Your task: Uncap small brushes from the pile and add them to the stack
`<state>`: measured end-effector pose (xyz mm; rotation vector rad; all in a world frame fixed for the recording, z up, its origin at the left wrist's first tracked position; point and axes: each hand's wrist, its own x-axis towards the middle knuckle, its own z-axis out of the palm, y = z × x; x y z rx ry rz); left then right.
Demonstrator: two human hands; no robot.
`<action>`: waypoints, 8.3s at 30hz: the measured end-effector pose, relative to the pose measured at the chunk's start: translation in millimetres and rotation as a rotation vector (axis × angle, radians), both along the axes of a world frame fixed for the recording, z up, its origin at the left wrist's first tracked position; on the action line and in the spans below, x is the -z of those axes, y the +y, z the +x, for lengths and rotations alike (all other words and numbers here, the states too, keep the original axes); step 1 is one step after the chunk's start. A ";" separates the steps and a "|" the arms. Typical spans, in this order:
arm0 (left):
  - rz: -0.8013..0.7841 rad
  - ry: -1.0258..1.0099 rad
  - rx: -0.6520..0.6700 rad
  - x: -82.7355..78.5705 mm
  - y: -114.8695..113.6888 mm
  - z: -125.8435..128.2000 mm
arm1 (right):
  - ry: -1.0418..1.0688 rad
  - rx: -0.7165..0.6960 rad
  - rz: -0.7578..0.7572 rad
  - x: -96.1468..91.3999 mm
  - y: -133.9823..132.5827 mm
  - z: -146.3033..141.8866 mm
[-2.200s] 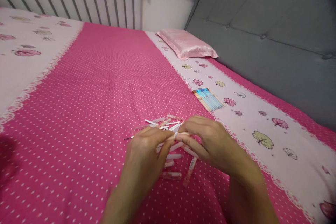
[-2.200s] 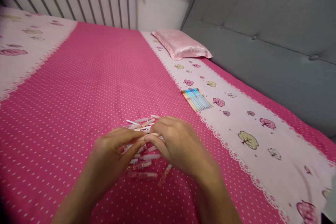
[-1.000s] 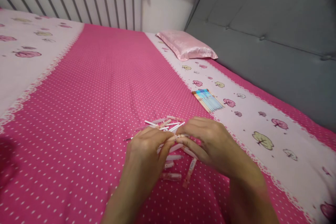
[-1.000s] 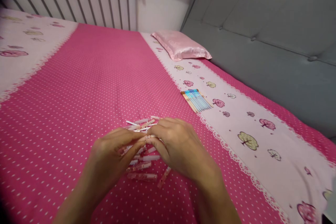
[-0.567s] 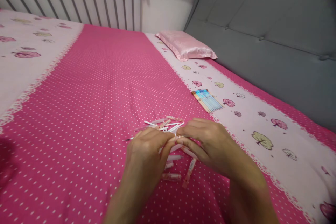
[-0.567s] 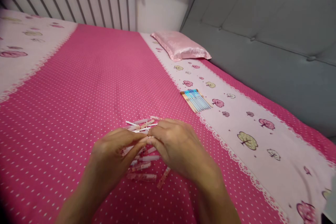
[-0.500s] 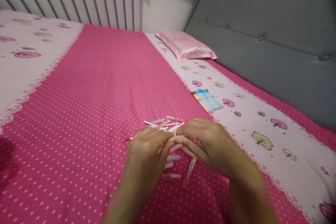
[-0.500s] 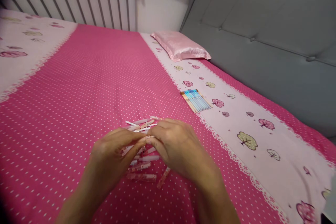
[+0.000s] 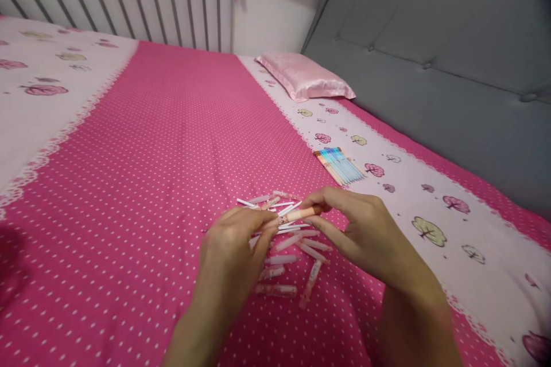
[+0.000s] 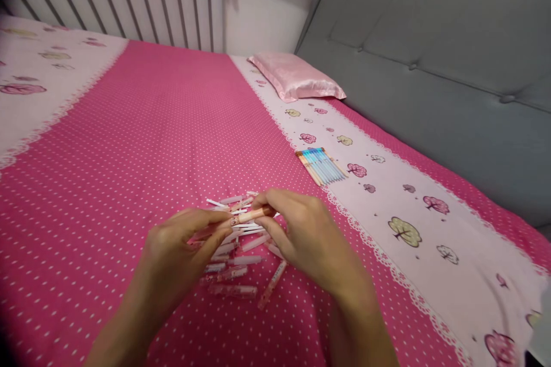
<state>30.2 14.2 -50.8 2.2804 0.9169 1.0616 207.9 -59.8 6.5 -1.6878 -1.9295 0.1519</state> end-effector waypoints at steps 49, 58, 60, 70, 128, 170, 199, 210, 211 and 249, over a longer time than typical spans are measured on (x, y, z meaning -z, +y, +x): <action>-0.312 -0.472 -0.324 -8.0 10.9 -15.9 | -0.343 -0.189 -0.231 79.7 38.8 -58.1; -0.323 -0.479 -0.318 -9.2 9.5 -15.1 | -0.406 -0.146 -0.250 81.5 31.9 -72.3; -0.326 -0.465 -0.317 -9.0 9.4 -15.0 | -0.410 -0.133 -0.252 83.1 31.8 -72.7; -0.340 -0.433 -0.303 -10.4 8.0 -13.9 | -0.367 -0.065 -0.285 82.5 33.1 -71.2; -0.072 -0.052 -0.094 -3.2 7.3 -7.6 | 0.405 0.200 0.184 -0.2 4.3 -12.3; -0.740 -0.438 -0.102 -12.0 1.2 -4.7 | 0.434 0.064 -0.271 18.9 20.9 -30.2; -0.917 -0.632 0.030 -18.6 -1.3 -4.7 | 0.638 -0.053 -0.352 29.1 28.5 -41.1; -0.926 -0.570 -0.062 -18.6 -1.1 -5.2 | 0.646 0.045 -0.320 30.0 29.0 -47.0; -0.926 -0.573 -0.061 -18.2 -0.9 -5.2 | 0.644 0.049 -0.318 30.0 28.7 -47.4; -0.906 -0.659 -0.108 -19.5 -0.5 -3.7 | 0.626 0.186 -0.236 25.8 24.5 -54.1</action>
